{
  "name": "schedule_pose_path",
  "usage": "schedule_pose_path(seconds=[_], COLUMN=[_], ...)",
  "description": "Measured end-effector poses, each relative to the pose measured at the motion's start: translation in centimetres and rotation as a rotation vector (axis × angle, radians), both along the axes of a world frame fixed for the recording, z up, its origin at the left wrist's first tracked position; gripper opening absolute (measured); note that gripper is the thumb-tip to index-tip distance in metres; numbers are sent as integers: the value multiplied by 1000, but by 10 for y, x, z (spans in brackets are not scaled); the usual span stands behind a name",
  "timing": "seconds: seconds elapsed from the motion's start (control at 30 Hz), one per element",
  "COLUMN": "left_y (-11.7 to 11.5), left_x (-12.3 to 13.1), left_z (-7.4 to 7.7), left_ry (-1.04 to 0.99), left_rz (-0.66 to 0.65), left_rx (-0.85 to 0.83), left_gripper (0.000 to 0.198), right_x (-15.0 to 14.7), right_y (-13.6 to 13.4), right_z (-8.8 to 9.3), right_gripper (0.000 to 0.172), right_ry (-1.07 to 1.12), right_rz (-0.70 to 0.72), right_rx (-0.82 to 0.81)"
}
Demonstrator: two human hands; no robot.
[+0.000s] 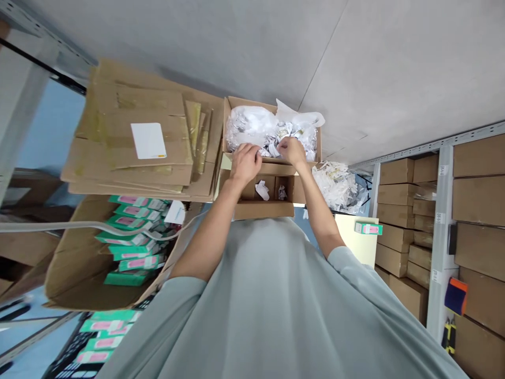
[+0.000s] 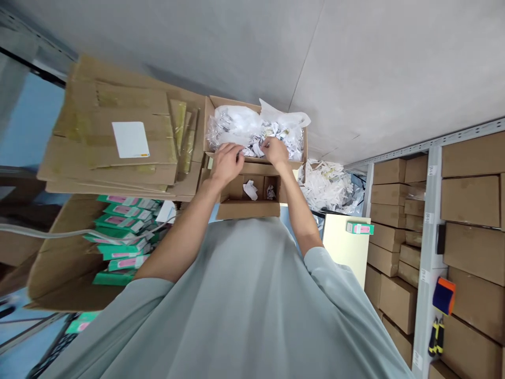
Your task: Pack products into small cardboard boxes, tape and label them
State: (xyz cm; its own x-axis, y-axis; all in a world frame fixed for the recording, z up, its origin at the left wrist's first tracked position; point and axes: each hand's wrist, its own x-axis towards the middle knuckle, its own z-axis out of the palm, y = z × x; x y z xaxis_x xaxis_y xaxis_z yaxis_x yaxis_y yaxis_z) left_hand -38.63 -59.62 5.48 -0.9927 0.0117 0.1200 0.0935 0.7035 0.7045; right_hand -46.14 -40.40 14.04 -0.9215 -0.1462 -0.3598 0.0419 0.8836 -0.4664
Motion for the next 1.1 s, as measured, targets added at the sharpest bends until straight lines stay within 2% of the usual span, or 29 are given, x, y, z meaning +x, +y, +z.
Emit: schedule_pose_path(seconds=[0.1,0.23,0.33,0.47,0.6,0.7,0.83,0.97,1.03,1.1], left_y=[2,2,2,4,3,-9,-31,-46,-50,-52], left_x=[1,3,5,2,4,26,81,130,146,156], left_z=[1,2,1,2,12,25,31,14,4,-3], left_ry=[-16,-25,-18,-11,-13,22,20,-114,-165,-154], left_rz=[5,9,1,8,-1,12,250,454,492,497], left_rx=[2,6,-12,3,65,154,228,256,245,206], left_gripper=[38,38,37,36,40,45,44,41,40,39], right_x=[2,2,4,13,47,90,141,160,162,165], right_y=[2,-17,-23,-3,26,33,11,-8,2,23], right_z=[1,-3,-4,7,23,19,-6,-21,-21,-19], right_gripper=[22,25,25,37,39,41,40,41,41,44], right_ry=[23,-55,-60,45,167,166,-2,-115,-77,8], right_rz=[-9,31,1,-79,-146,-158,-134,-64,-90,-197], right_rx=[4,113,115,14,-201,-371,-421,-295,-174,-39])
